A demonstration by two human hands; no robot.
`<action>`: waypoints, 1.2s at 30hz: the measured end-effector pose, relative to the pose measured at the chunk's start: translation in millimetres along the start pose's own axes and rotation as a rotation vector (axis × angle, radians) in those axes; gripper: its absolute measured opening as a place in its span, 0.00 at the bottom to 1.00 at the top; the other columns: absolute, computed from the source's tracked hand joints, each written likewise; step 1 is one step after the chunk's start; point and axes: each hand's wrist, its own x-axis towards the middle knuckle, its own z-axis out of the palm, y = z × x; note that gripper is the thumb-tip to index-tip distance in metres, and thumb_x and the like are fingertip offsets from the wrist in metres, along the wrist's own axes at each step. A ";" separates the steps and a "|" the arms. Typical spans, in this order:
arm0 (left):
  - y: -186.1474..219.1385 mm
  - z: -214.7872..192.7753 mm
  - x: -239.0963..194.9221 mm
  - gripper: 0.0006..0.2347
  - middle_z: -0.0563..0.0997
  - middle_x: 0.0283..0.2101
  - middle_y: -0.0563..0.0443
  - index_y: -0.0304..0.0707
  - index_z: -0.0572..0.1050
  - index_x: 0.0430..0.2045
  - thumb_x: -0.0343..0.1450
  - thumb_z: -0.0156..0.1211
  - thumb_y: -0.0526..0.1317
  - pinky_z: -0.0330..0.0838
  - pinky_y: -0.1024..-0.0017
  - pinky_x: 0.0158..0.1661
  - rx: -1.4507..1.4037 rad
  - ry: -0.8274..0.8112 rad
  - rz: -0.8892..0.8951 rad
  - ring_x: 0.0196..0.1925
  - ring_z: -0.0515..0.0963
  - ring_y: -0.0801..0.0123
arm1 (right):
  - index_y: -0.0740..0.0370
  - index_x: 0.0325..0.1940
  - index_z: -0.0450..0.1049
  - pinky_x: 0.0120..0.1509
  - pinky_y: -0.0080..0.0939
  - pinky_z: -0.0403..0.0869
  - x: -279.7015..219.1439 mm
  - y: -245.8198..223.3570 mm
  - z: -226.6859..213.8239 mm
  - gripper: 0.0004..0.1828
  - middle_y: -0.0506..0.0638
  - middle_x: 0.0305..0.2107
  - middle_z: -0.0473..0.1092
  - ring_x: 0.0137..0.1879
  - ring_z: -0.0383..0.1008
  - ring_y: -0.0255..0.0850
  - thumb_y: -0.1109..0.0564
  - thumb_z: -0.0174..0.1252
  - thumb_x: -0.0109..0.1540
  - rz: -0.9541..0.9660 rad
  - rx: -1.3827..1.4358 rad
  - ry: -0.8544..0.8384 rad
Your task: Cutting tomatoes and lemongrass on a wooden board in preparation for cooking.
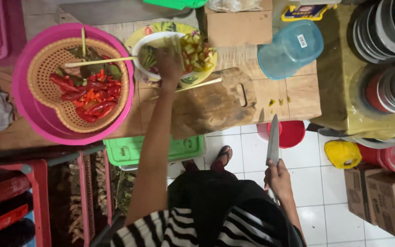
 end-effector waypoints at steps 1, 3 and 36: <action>14.9 -13.9 -24.1 0.22 0.74 0.44 0.32 0.34 0.71 0.60 0.68 0.56 0.34 0.68 0.52 0.44 0.003 0.006 0.005 0.42 0.72 0.43 | 0.70 0.47 0.65 0.16 0.44 0.67 8.8 7.6 2.5 0.18 0.51 0.11 0.60 0.13 0.62 0.43 0.49 0.43 0.73 -0.006 0.004 -0.003; 45.7 -41.0 -78.4 0.09 0.73 0.35 0.42 0.35 0.78 0.35 0.75 0.47 0.33 0.73 0.68 0.33 0.398 -0.136 0.301 0.37 0.78 0.58 | 0.70 0.44 0.64 0.11 0.43 0.69 22.4 25.3 6.4 0.14 0.58 0.11 0.67 0.09 0.69 0.48 0.54 0.41 0.72 -0.176 0.018 0.036; 359.5 192.1 -207.7 0.10 0.76 0.44 0.60 0.59 0.77 0.42 0.67 0.59 0.41 0.81 0.55 0.43 -0.215 -0.758 0.547 0.52 0.77 0.59 | 0.58 0.62 0.56 0.54 0.75 0.70 157.0 6.3 -109.4 0.17 0.79 0.38 0.73 0.48 0.74 0.78 0.49 0.41 0.72 -0.323 -0.118 0.725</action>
